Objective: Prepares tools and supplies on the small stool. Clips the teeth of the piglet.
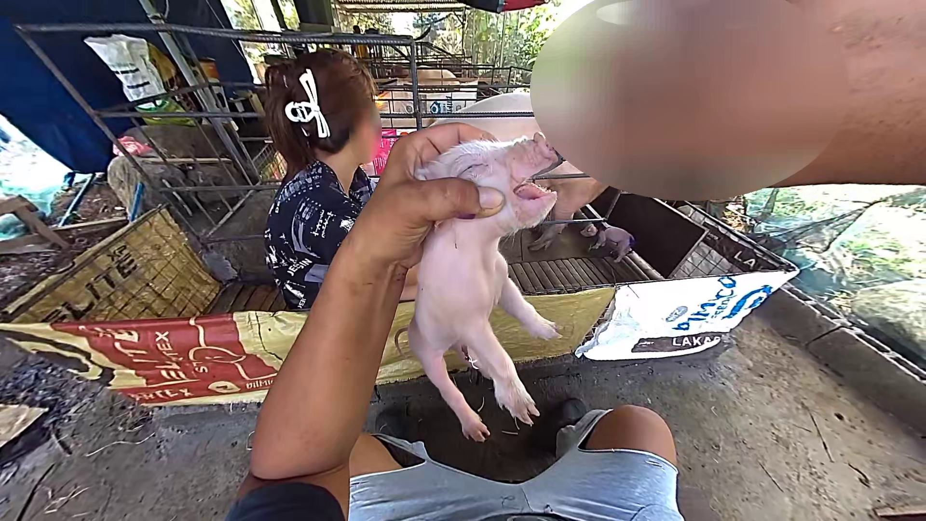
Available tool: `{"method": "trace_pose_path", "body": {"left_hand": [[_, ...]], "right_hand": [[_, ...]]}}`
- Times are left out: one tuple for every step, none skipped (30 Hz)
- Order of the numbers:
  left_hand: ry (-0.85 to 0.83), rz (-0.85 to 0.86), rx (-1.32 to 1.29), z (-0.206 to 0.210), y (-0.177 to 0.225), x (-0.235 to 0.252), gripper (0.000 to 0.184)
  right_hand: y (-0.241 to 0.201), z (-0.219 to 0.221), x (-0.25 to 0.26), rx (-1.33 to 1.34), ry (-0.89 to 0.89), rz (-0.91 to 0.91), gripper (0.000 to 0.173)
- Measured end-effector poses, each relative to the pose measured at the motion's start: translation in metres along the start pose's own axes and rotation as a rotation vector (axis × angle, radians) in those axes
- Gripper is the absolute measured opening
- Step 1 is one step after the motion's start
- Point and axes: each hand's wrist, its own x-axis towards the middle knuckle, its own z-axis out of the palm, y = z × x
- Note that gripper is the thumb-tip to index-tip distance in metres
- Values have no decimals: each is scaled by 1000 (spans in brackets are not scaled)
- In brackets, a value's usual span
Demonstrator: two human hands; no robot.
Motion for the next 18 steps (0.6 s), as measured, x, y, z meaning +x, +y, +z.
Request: {"method": "trace_pose_path", "body": {"left_hand": [[5,-3,-3,1,1,0,30],[8,-8,-6,2,1,0,30],[7,-9,-10,2,2,-1,30],[7,-11,-7,2,2,-1,31],[8,-16,-4,3,2,-1,31],[2,-21,2,3,2,-1,31],[-8,-20,-1,3,1,-1,31],[-14,-23,-2,2,0,-1,31],[-18,-24,-1,2,-1,0,31],[-15,-25,0,2,-2,-1,31],[-4,-31,-1,5,-2,-2,31],[23,-39,-5,11,-2,-7,31],[62,-48,-4,21,-1,-13,30],[86,-56,-8,27,-1,-16,30],[96,-62,-13,30,-1,-17,30],[98,-60,-21,30,-1,-17,31],[90,-48,-26,29,-1,-16,31],[85,-23,-30,26,-1,-15,31]], "right_hand": [[1,-1,1,14,-8,-5,21],[2,-2,2,22,-22,-9,21],[2,-3,3,27,-36,-11,22],[3,-4,4,31,-55,-10,25],[4,-4,4,26,-76,-9,27],[4,-5,5,15,-98,-10,28],[3,-5,6,8,-121,-7,29],[3,-5,7,2,-134,-3,28],[2,-5,8,-6,-142,-1,27],[3,-5,8,-13,-146,-3,24],[4,-5,8,-19,-153,-11,22],[6,-4,7,-17,-159,-17,20],[8,-4,5,-11,-164,-23,20],[10,-5,4,-8,-173,-21,20],[11,-7,3,-3,-183,-20,22],[11,-8,1,6,-178,-26,25],[8,-9,-2,28,-162,-9,25],[5,-7,-6,81,-123,37,23]]}}
